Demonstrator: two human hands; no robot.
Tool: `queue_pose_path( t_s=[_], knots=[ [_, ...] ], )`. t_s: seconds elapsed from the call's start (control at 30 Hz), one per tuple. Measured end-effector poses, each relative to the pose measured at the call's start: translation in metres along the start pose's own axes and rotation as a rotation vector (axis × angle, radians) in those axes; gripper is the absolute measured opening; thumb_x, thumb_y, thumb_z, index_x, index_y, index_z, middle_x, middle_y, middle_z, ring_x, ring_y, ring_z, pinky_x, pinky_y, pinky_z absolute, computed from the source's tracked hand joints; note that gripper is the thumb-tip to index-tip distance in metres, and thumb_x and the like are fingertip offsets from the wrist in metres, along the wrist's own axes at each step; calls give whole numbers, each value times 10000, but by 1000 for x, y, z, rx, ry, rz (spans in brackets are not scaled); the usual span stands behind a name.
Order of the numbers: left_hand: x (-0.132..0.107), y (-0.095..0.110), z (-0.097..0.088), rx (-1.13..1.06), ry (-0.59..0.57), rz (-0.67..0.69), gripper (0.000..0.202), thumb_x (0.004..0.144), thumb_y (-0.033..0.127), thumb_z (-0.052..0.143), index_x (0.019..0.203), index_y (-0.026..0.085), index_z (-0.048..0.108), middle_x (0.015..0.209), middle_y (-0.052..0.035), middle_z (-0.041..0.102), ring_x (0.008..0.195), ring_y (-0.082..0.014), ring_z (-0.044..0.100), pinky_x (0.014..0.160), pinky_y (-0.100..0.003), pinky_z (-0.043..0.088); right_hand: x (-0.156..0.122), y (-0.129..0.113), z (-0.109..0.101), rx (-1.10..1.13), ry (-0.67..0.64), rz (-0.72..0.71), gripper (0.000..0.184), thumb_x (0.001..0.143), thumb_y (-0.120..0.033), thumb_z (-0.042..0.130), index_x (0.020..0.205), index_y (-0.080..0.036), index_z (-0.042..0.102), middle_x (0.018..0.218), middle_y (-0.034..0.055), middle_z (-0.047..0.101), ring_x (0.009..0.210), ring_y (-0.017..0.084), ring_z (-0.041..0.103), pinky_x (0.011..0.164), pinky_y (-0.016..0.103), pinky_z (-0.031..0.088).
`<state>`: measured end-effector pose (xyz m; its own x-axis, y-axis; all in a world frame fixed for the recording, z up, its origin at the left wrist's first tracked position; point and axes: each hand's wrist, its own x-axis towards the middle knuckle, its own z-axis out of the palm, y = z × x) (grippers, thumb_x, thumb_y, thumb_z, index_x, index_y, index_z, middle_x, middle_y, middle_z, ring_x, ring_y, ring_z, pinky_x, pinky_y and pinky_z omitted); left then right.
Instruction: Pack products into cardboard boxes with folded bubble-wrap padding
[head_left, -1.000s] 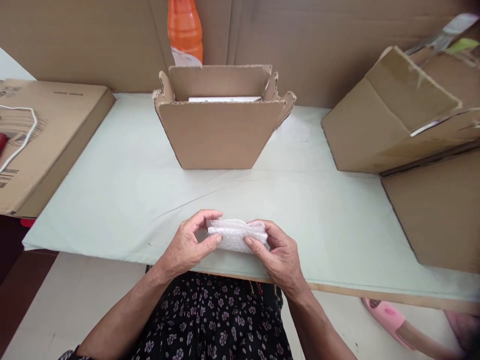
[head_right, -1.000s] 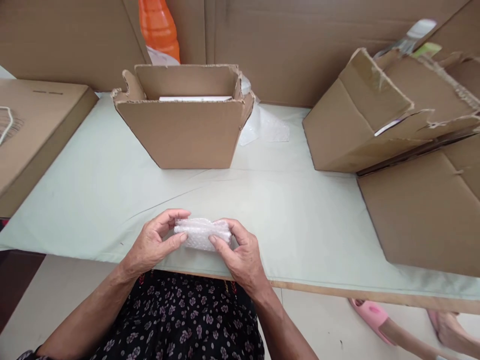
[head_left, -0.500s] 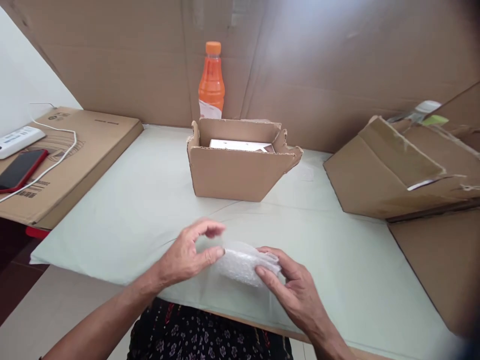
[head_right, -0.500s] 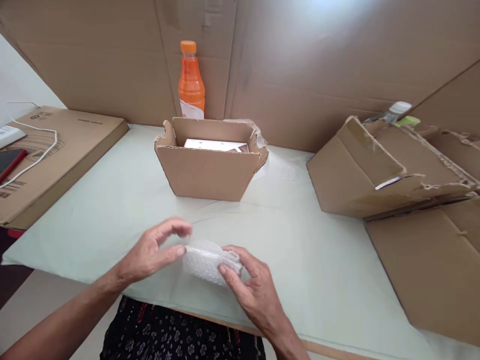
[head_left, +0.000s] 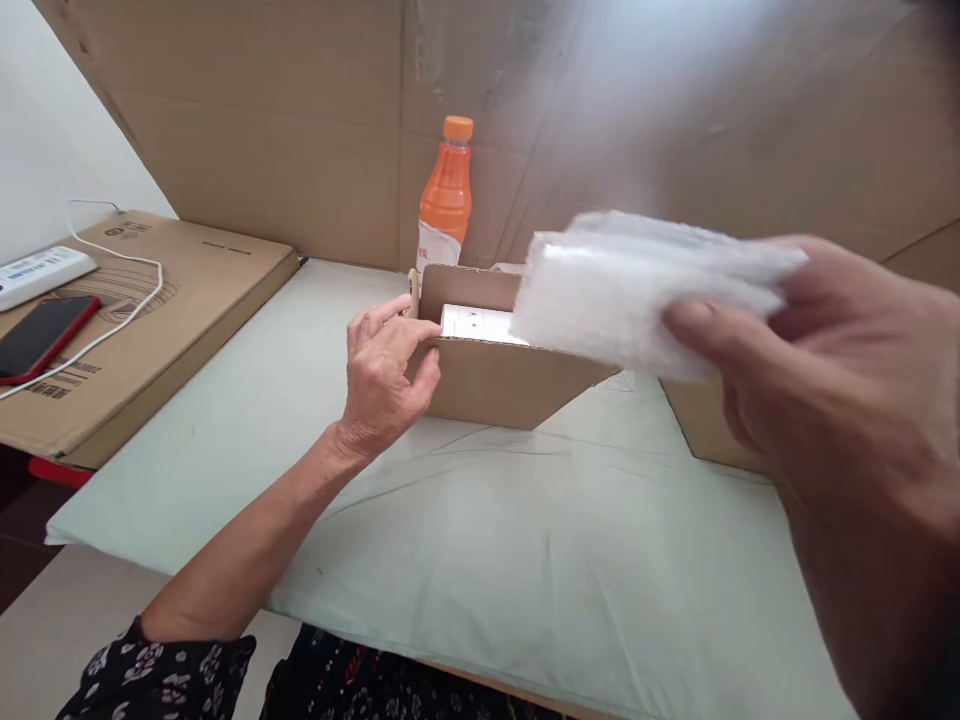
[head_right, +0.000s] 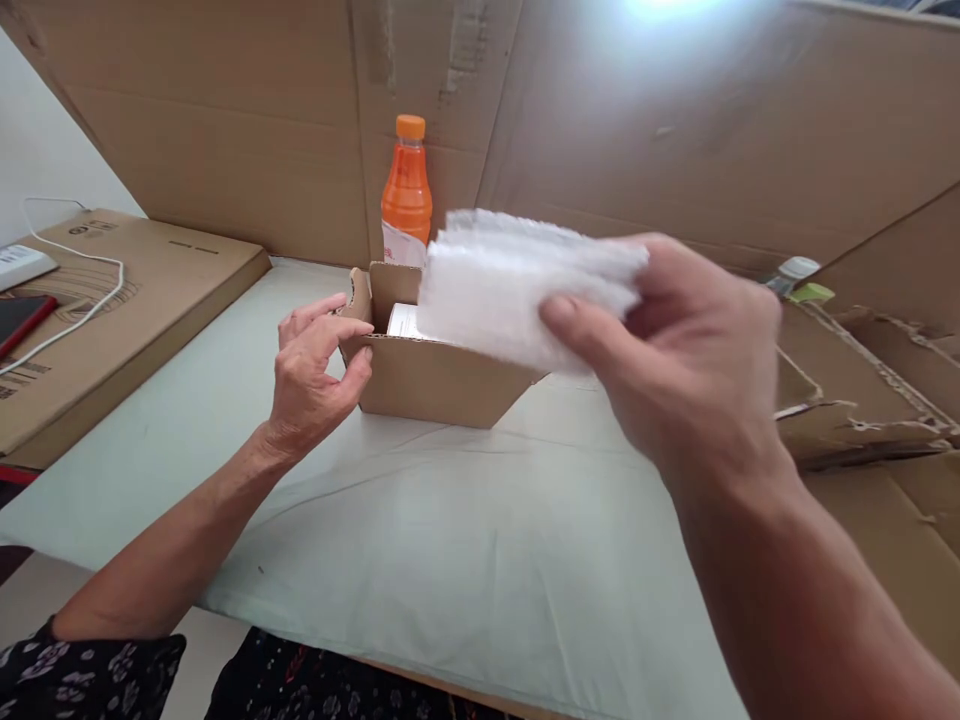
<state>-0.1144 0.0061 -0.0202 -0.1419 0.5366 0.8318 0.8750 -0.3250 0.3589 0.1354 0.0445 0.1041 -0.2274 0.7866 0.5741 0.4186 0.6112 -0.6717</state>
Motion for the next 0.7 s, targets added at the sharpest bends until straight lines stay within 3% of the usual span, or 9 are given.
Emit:
queue_pose_path(
  t_s=[0.07, 0.13, 0.23, 0.3, 0.37, 0.47, 0.57, 0.7],
  knots=[
    [-5, 3, 1, 14, 46, 2, 177, 865, 125, 576, 983, 222, 666, 1038, -48, 748, 1262, -285, 613, 1074, -480, 449, 33, 2, 19, 116, -100, 42, 152, 806, -360, 812, 836, -234, 733, 811, -13, 687, 734, 130, 616, 591, 278, 439],
    [-8, 5, 3, 26, 63, -14, 172, 871, 132, 576, 986, 222, 668, 1155, -69, 733, 1284, -283, 596, 1068, -472, 466, 59, 5, 43, 211, -284, 199, 84, 819, -250, 781, 858, -194, 732, 773, 5, 691, 647, 116, 607, 540, 247, 454],
    [-11, 5, 8, 30, 79, -38, 190, 872, 137, 575, 1008, 219, 679, 1300, -97, 679, 1323, -295, 560, 1088, -493, 461, 83, 9, 81, 209, -522, 455, 73, 840, -150, 699, 906, -138, 728, 673, 10, 658, 553, 105, 575, 479, 223, 425],
    [-13, 4, 10, 19, 105, -35, 199, 874, 134, 572, 1021, 210, 684, 1366, -118, 639, 1341, -306, 538, 1102, -512, 449, 91, 10, 103, 151, -628, 502, 63, 828, -124, 688, 873, -135, 730, 673, 15, 654, 555, 100, 559, 468, 217, 406],
    [-15, 3, 12, 14, 123, -27, 212, 882, 128, 564, 1039, 203, 684, 1402, -132, 610, 1356, -313, 522, 1106, -523, 443, 97, 10, 117, 30, -708, 473, 23, 800, -134, 713, 808, -151, 728, 687, 26, 663, 557, 112, 560, 464, 230, 401],
    [-18, 2, 13, 10, 122, -14, 258, 887, 106, 548, 1085, 202, 683, 1442, -138, 575, 1385, -317, 494, 1114, -526, 434, 103, 1, 127, -343, -806, 386, 87, 738, -177, 772, 696, -180, 696, 590, 26, 623, 523, 149, 564, 461, 263, 396],
    [-20, 0, 14, 1, 129, 7, 296, 886, 82, 532, 1111, 198, 685, 1457, -142, 555, 1399, -310, 476, 1124, -515, 428, 108, -15, 132, -702, -782, 232, 142, 697, -168, 770, 629, -193, 648, 522, 22, 571, 549, 187, 591, 499, 294, 428],
    [-23, -3, 17, -9, 148, 23, 371, 873, 54, 512, 1175, 200, 672, 1488, -140, 520, 1427, -309, 445, 1134, -519, 425, 106, -33, 152, -832, -687, 18, 177, 690, -163, 770, 649, -193, 600, 568, 31, 571, 683, 223, 649, 626, 329, 495]
  ],
)
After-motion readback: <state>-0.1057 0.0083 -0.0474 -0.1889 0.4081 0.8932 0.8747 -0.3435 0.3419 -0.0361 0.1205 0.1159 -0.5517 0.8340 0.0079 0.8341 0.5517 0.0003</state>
